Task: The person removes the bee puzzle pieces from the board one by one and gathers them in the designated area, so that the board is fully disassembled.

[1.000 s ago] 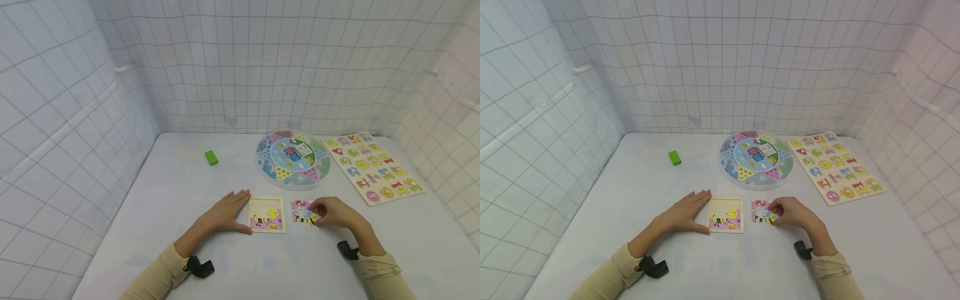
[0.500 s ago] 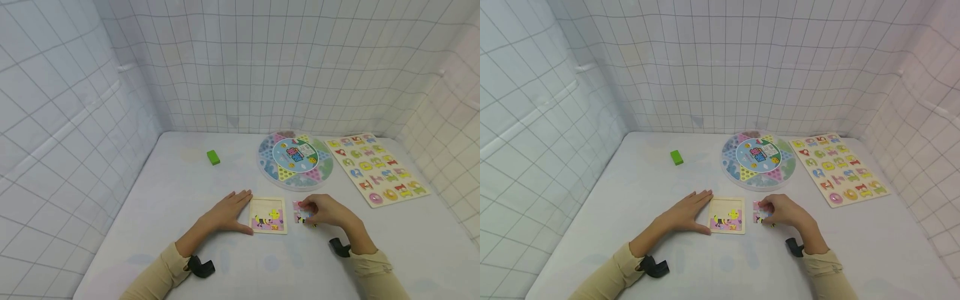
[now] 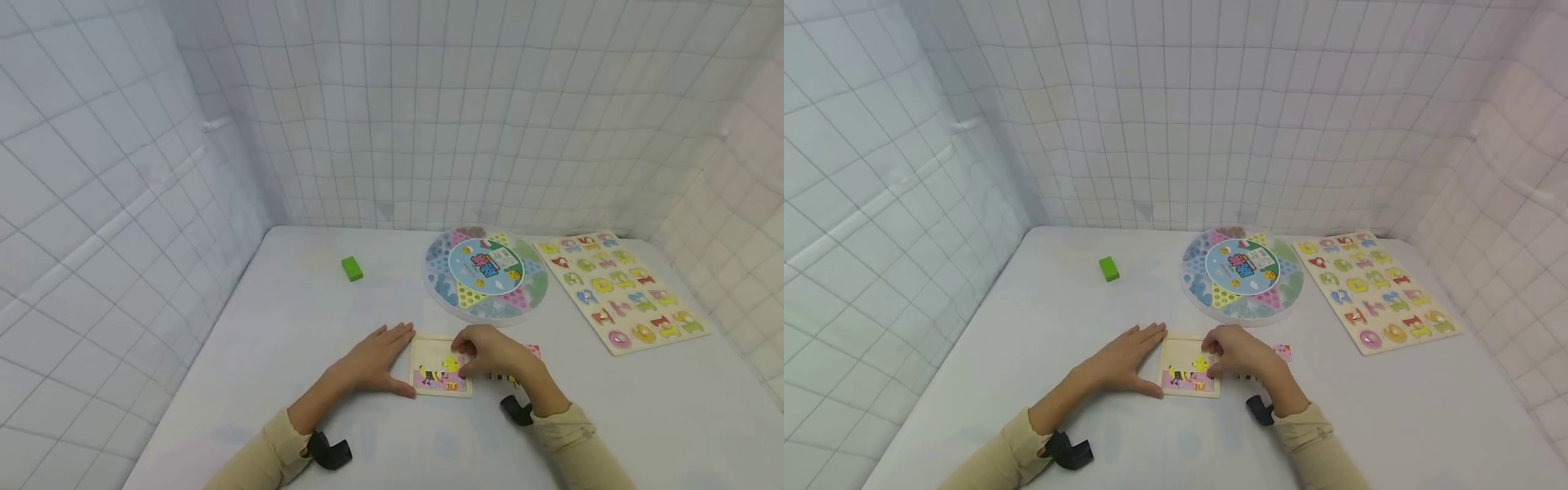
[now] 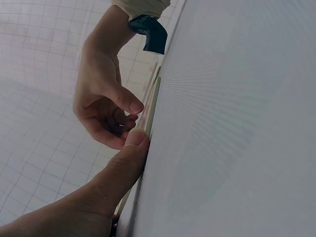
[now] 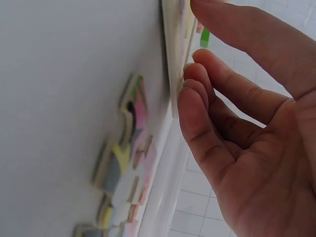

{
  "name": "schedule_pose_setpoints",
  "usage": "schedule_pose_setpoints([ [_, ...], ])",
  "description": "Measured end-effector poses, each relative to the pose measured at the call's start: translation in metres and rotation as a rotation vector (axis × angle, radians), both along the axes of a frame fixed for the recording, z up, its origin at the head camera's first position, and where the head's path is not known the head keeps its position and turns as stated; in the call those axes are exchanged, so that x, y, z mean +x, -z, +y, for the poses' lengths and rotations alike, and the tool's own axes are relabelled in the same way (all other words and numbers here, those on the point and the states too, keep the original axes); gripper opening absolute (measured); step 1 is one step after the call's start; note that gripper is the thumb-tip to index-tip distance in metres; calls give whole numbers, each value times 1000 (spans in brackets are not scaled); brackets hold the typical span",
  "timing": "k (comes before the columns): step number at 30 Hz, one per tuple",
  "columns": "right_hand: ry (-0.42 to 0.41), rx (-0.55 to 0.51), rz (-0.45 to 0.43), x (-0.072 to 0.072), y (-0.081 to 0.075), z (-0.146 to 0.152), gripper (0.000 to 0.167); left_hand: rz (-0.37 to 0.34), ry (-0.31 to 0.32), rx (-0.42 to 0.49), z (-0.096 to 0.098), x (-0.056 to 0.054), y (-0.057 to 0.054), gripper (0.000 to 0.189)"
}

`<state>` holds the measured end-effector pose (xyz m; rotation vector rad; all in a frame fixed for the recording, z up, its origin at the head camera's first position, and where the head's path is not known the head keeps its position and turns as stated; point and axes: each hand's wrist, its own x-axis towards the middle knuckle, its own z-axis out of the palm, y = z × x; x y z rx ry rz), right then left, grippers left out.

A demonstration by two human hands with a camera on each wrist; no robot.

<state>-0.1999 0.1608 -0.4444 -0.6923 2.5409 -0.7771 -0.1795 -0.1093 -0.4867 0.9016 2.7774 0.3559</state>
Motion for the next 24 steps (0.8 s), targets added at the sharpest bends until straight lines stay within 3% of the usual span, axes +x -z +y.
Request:
schedule_pose_setpoints([
  [3,14,6,-4,3,5,0,34,2,6,3,2,2,3,114],
  [13,-50,-21,0,5,14,-14,29,13,-36,16,-11,11,11,116],
  [24,-14,6,12,2,11,-3,28,38,3,36,0,-2,11,116],
])
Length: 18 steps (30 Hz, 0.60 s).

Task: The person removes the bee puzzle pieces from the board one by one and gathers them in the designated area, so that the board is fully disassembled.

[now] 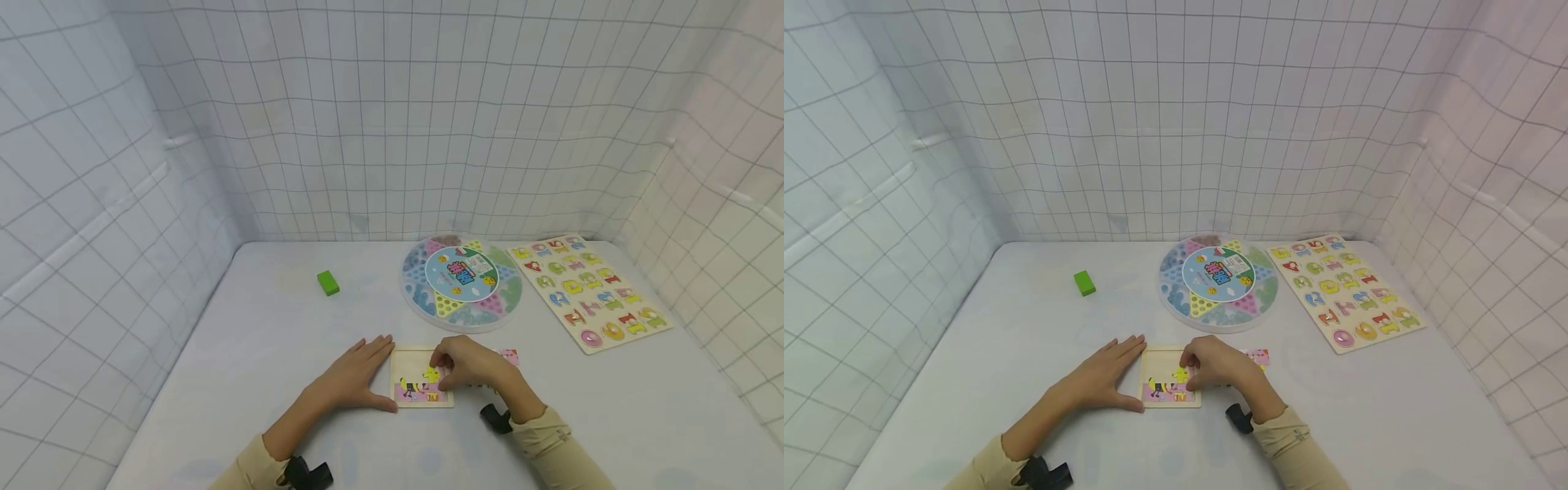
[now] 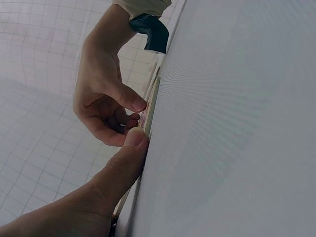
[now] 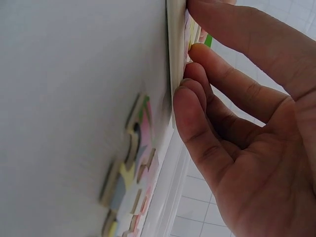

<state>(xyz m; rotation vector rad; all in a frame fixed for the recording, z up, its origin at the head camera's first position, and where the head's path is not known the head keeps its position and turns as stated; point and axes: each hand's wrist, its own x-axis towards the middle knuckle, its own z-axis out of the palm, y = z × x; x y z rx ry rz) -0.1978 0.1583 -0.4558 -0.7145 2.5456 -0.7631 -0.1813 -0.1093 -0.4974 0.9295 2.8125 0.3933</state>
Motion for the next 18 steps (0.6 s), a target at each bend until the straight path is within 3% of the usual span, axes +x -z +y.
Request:
schedule_pose_setpoints([
  [18,-9,3,2,-1,-3,-1,27,2,-2,-17,1,1,-2,116],
])
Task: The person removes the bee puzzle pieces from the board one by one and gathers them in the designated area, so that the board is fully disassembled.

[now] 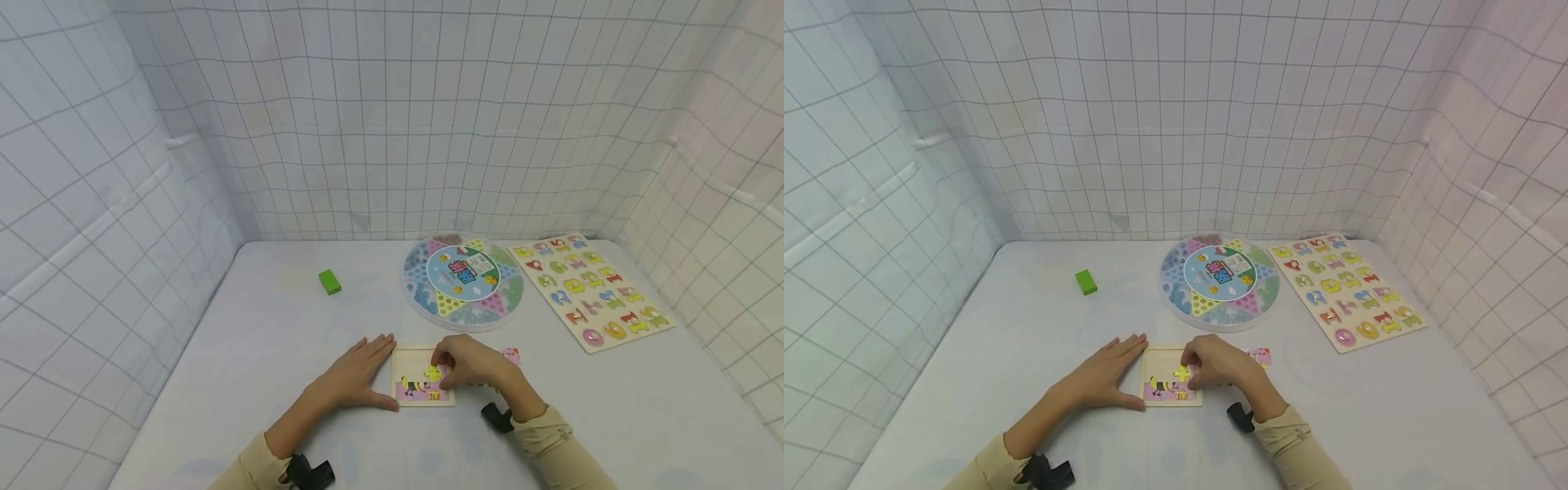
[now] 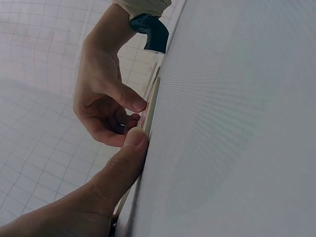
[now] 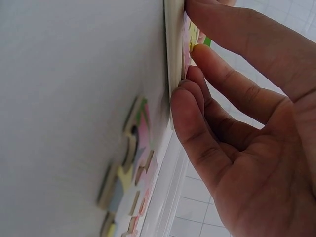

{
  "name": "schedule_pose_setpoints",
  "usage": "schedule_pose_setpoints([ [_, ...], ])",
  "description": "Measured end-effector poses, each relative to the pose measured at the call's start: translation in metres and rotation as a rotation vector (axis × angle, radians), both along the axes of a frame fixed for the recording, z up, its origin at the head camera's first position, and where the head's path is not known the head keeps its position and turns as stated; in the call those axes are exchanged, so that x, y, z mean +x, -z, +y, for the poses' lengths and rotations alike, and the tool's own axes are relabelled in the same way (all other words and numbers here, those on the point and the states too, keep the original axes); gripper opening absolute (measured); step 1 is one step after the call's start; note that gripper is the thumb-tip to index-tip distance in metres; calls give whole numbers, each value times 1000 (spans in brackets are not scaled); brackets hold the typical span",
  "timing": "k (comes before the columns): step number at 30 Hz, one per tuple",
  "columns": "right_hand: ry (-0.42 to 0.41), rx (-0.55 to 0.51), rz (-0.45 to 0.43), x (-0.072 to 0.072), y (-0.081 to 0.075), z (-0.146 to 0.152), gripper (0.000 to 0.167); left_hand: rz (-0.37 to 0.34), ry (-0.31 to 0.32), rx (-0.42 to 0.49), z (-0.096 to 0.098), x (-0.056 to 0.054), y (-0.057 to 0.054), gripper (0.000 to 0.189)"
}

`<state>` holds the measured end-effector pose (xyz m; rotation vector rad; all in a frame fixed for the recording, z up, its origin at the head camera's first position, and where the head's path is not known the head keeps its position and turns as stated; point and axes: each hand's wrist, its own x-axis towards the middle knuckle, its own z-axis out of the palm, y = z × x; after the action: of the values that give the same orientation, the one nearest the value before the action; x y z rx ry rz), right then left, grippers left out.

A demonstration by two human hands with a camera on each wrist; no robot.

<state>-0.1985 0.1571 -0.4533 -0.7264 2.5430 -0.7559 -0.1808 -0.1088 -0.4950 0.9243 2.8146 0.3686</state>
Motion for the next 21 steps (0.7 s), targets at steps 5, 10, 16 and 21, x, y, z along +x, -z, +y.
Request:
schedule_pose_setpoints([
  [5,-6,4,7,-1,0,0,27,-5,-2,2,0,-1,1,116],
  [10,-11,-2,16,0,0,1,27,-13,-6,2,1,0,2,116],
  [16,-11,-6,14,-1,-2,1,25,-26,-6,10,0,-1,1,115],
  [21,-10,-9,5,-2,-2,2,24,-17,0,11,0,-2,1,115],
])
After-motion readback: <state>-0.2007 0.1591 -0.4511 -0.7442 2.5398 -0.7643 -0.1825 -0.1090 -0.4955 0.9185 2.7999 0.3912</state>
